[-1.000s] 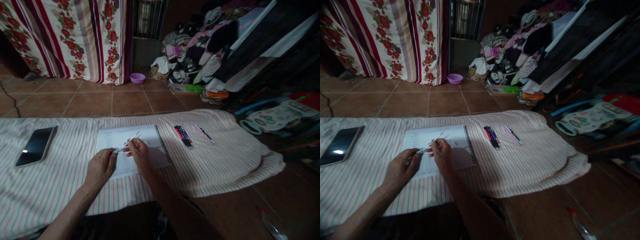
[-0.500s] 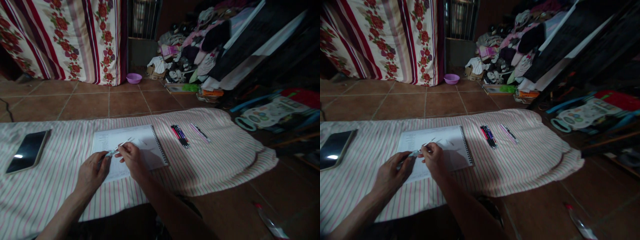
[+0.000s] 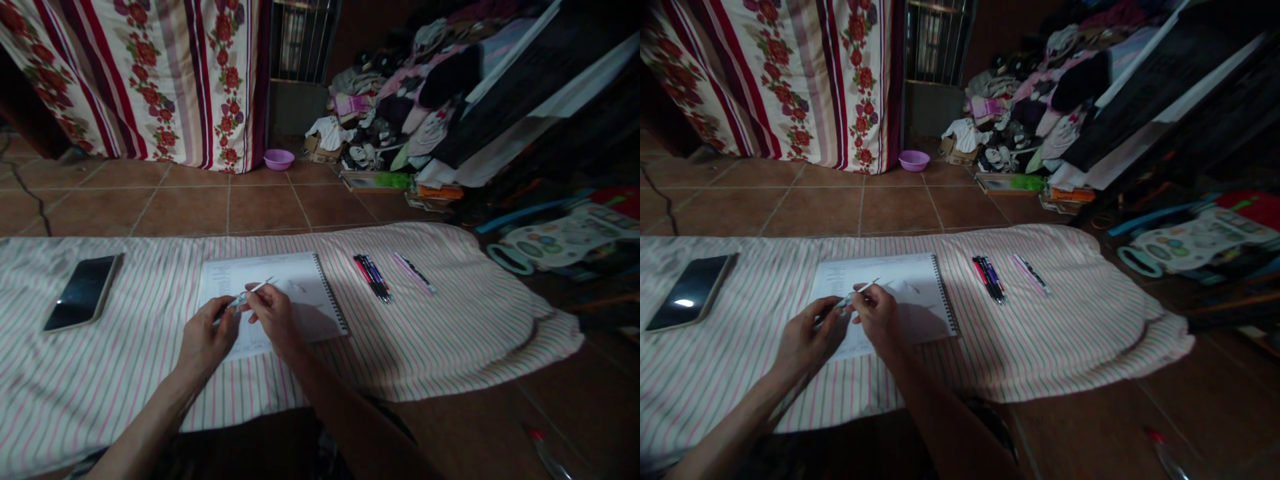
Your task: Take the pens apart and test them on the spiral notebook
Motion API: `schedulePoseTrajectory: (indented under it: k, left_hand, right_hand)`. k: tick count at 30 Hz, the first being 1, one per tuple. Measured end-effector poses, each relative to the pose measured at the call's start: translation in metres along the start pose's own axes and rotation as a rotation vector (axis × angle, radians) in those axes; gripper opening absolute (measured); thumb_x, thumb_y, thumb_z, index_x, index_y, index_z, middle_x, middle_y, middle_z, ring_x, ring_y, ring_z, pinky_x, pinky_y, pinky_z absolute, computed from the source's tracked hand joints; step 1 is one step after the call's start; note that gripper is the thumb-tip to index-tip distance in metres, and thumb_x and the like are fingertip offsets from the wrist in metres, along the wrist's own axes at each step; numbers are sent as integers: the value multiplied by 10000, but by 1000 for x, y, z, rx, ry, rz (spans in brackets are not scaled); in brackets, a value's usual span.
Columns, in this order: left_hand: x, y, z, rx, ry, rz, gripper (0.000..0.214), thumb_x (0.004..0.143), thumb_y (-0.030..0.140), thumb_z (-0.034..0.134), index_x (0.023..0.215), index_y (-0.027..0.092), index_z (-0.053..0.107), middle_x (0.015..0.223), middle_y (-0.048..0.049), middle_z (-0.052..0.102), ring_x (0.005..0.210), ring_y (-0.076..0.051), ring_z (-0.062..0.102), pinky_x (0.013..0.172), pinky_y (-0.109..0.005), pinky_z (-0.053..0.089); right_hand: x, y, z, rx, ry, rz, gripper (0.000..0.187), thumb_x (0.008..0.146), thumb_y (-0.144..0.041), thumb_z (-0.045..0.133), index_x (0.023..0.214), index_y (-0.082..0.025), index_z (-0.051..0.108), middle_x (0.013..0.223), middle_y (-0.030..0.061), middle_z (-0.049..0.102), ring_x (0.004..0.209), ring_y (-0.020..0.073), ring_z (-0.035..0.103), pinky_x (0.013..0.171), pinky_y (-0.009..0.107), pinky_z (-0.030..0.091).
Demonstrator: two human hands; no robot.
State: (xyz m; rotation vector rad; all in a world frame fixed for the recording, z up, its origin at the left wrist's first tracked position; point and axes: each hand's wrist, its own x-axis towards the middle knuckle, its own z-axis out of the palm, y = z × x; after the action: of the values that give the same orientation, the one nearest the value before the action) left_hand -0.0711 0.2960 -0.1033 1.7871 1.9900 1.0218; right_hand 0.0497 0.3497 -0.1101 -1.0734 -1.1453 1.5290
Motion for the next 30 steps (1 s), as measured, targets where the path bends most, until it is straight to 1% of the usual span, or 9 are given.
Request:
schedulePoseTrajectory:
  k: [7, 11, 15, 18, 21, 22, 25, 27, 30]
  left_hand:
    - [-2, -3, 5, -113, -26, -87, 312, 833, 420, 436, 978, 185, 581, 923, -56, 687, 844, -195, 644, 758, -305, 495]
    - [-2, -4, 6, -151, -18, -108, 323, 828, 431, 441, 979, 179, 577, 930, -64, 682, 844, -196, 640, 768, -314, 495]
    - [0, -1, 5, -162, -6, -113, 323, 819, 434, 447, 970, 182, 583, 916, -59, 686, 817, -193, 639, 747, -309, 500]
    - [0, 1, 4, -158, -12, -118, 318, 823, 429, 438, 965, 183, 581, 910, -61, 684, 799, -190, 633, 740, -310, 496]
    - [1, 1, 4, -145, -14, -119, 318, 827, 429, 430, 966, 183, 576, 892, -60, 680, 769, -188, 628, 719, -309, 494]
    - [1, 0, 4, -137, -15, -121, 318, 827, 430, 429, 967, 185, 577, 885, -59, 680, 761, -188, 627, 710, -309, 495]
    - [1, -2, 4, -103, -12, -128, 323, 822, 429, 427, 965, 188, 587, 870, -59, 683, 747, -194, 628, 702, -322, 498]
    - [2, -4, 4, -83, -2, -128, 329, 816, 429, 429, 957, 184, 596, 863, -65, 687, 736, -200, 629, 696, -337, 500]
    - [3, -6, 4, -82, 13, -120, 326, 814, 425, 433, 949, 181, 601, 854, -70, 688, 724, -205, 629, 683, -349, 500]
  right_hand:
    - [-2, -2, -1, 63, -31, 26, 265, 663, -309, 623, 874, -151, 595, 729, 26, 682, 598, 148, 669, 433, 180, 490]
    - [-1, 0, -1, 84, -20, 25, 279, 644, -295, 630, 880, -151, 595, 736, 23, 680, 591, 143, 665, 440, 184, 500]
    - [-1, 3, 0, 66, -11, 27, 292, 636, -303, 633, 889, -160, 600, 791, 36, 687, 606, 147, 666, 454, 200, 514]
    - [0, 5, -4, -4, -11, 28, 287, 656, -306, 613, 903, -163, 592, 791, 38, 685, 599, 149, 663, 428, 196, 492]
    - [3, -2, -16, -196, 12, 5, 254, 700, -297, 580, 919, -167, 591, 755, 30, 674, 577, 147, 653, 404, 197, 455]
    - [5, -6, -23, -290, 30, -32, 218, 723, -292, 561, 904, -174, 596, 737, 23, 669, 570, 144, 647, 416, 204, 454]
    - [12, -21, -48, -691, 153, -265, 141, 755, -229, 542, 873, -199, 613, 784, 23, 676, 639, 134, 631, 607, 257, 492]
    - [18, -27, -66, -928, 201, -346, 121, 764, -188, 533, 846, -190, 621, 817, 40, 676, 696, 141, 623, 690, 268, 475]
    - [25, -28, -86, -1155, 238, -312, 107, 771, -183, 542, 827, -191, 633, 807, 43, 666, 744, 156, 623, 688, 259, 446]
